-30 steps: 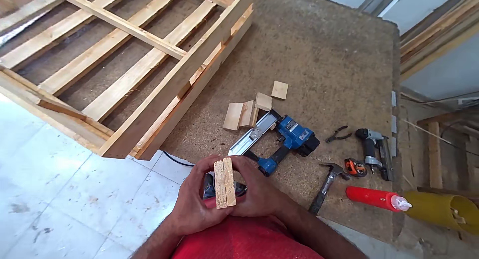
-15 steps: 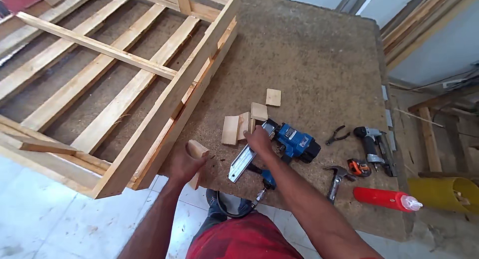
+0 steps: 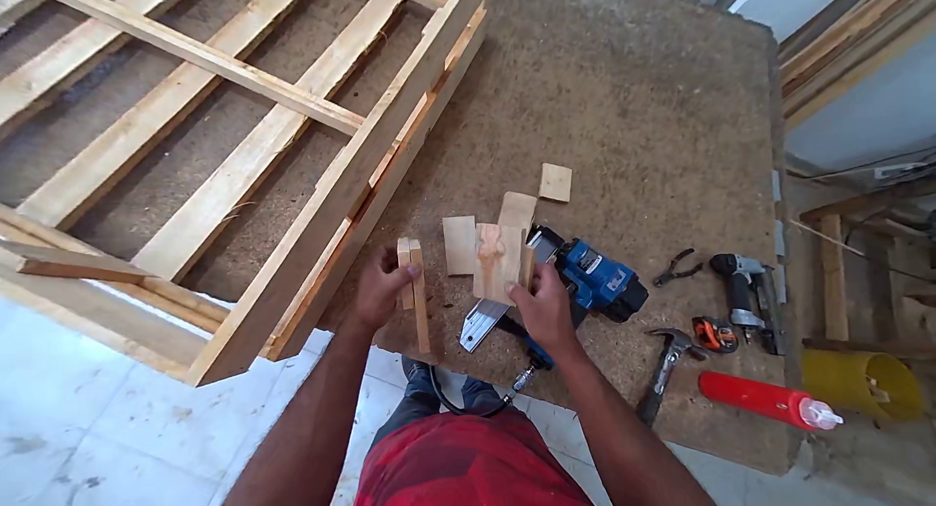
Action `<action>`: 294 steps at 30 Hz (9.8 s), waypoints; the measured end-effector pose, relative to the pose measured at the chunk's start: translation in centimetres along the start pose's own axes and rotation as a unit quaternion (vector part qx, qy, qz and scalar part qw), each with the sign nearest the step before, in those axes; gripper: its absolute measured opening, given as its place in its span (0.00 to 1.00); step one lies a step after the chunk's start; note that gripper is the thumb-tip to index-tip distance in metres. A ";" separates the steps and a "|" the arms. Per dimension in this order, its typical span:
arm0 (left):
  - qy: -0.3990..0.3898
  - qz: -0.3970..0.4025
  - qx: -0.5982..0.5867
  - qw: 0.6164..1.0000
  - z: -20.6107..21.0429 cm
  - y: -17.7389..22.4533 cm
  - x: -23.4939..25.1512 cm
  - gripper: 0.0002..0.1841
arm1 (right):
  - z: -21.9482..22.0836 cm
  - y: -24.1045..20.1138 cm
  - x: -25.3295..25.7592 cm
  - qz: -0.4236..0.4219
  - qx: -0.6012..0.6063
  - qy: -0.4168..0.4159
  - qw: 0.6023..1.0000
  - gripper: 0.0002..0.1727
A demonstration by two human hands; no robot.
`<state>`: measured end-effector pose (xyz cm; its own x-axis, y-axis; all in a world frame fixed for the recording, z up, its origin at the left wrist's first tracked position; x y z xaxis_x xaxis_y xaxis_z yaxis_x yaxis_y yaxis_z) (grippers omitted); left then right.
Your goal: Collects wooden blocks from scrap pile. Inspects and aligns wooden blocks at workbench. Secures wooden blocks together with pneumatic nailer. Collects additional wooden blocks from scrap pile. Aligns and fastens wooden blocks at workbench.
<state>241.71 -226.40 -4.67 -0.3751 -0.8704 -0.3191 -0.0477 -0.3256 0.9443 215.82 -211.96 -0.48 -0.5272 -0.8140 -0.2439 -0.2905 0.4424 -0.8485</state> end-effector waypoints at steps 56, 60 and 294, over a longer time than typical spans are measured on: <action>-0.163 0.128 -0.090 0.974 9.5 6.7 -13.4 0.53 | 3.2 -5.7 -9.7 -0.150 0.066 -0.219 0.962 0.67; -0.180 0.137 -0.097 0.969 9.6 7.4 -14.3 0.54 | 2.8 -6.2 -10.5 -0.183 0.041 -0.228 0.955 0.67; 0.020 -0.174 0.648 0.741 9.0 -6.5 0.5 0.56 | -19.1 10.1 6.4 0.167 -0.267 0.038 0.948 0.39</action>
<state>233.53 -221.36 -10.26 -0.1051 -0.8362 -0.5383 -0.9941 0.0731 0.0804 194.25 -205.54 -1.60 -0.7115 -0.5746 -0.4045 -0.4492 0.8146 -0.3670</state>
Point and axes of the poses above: each hand's wrist, its own x-axis towards the middle knuckle, its own z-axis out of the palm, y = z × x, the point moved 8 cm from there along x, towards the middle knuckle
